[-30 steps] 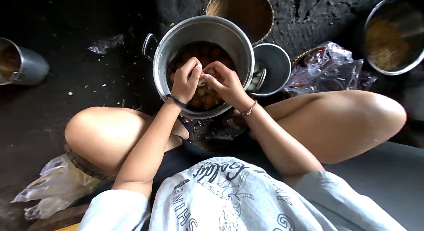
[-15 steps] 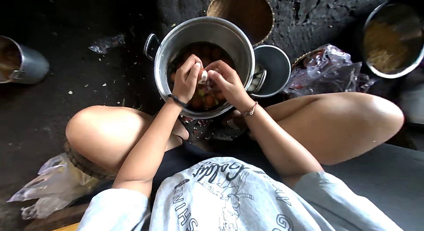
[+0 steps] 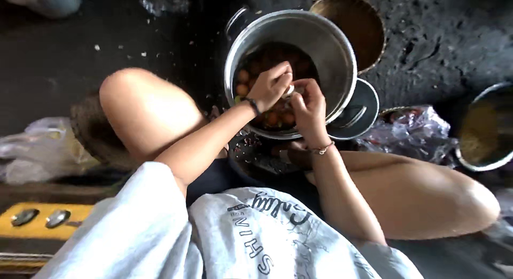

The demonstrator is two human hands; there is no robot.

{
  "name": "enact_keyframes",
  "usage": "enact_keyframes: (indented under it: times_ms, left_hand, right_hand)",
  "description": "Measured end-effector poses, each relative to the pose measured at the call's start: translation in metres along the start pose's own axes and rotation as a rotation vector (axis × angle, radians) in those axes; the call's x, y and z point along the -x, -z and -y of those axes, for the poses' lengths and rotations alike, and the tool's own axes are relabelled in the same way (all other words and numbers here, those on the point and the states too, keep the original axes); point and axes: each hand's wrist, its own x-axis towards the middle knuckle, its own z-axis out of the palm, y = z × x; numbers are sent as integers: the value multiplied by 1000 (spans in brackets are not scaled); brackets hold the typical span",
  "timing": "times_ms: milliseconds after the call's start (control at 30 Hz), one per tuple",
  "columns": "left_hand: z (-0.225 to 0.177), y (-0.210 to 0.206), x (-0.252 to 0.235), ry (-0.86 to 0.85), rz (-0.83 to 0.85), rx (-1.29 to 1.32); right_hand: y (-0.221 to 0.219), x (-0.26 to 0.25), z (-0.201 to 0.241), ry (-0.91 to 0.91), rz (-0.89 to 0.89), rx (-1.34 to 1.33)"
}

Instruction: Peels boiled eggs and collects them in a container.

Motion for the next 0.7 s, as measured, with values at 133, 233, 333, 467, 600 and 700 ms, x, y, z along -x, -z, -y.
enact_keyframes:
  times_ms: [133,233,333,467,600,700]
  left_hand:
    - [2,-9,-1,95,63,56]
    - [4,-8,-3,131,57,92]
    - [8,-8,-2,166,10,126]
    - [7,-11,-6,213,-46,233]
    - [-10,-12,-10,283,-18,373]
    - [-21,-17,-7,337,4,360]
  right_hand:
    - [4,5,-2,-51,-4,83]
    - [4,5,1,-66,-4,156]
    - [3,6,1,-81,5,185]
    - [7,4,-2,-75,-24,97]
    - [13,0,-4,-25,-102,33]
    - [15,2,-3,26,-125,60]
